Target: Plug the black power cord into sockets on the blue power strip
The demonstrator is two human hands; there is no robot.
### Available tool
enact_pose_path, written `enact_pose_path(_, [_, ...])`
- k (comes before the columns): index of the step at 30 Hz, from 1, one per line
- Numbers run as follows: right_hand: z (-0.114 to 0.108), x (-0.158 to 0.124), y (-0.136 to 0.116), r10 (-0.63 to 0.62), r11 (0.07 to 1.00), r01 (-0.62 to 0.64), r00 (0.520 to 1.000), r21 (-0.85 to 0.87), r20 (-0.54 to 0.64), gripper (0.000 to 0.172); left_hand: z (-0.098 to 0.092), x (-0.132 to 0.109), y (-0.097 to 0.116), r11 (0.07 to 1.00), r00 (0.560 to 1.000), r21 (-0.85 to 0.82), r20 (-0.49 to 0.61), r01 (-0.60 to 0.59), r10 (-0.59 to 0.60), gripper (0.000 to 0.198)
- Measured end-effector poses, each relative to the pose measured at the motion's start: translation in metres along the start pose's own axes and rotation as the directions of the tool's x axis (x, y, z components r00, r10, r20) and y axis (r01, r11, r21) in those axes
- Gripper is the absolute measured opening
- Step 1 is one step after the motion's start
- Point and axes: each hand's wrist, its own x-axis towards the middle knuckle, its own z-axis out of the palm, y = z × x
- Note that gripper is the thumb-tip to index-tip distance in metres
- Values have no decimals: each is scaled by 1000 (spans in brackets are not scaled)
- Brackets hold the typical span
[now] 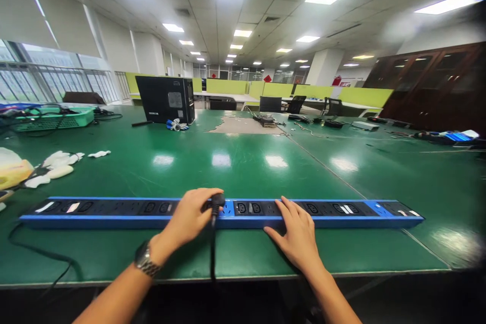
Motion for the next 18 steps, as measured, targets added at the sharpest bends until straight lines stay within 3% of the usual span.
enact_pose_path(3, [0,0,0,-10,1000,10,1000,-2,-3,66,27,16,15,998,997,66,77,-12,7,31])
enact_pose_path(5, [0,0,0,-11,1000,11,1000,0,-5,66,36,19,15,993,994,118,113,-10,-3,31])
enact_pose_path(10, [-2,0,-2,-4,1000,4,1000,5,-4,66,28,9,-5,989,993,139,104,41,-56,31])
enact_pose_path(18, [-3,0,-3,5,1000,-5,1000,9,-3,66,23,13,-17,999,980,43,198,-16,8,36])
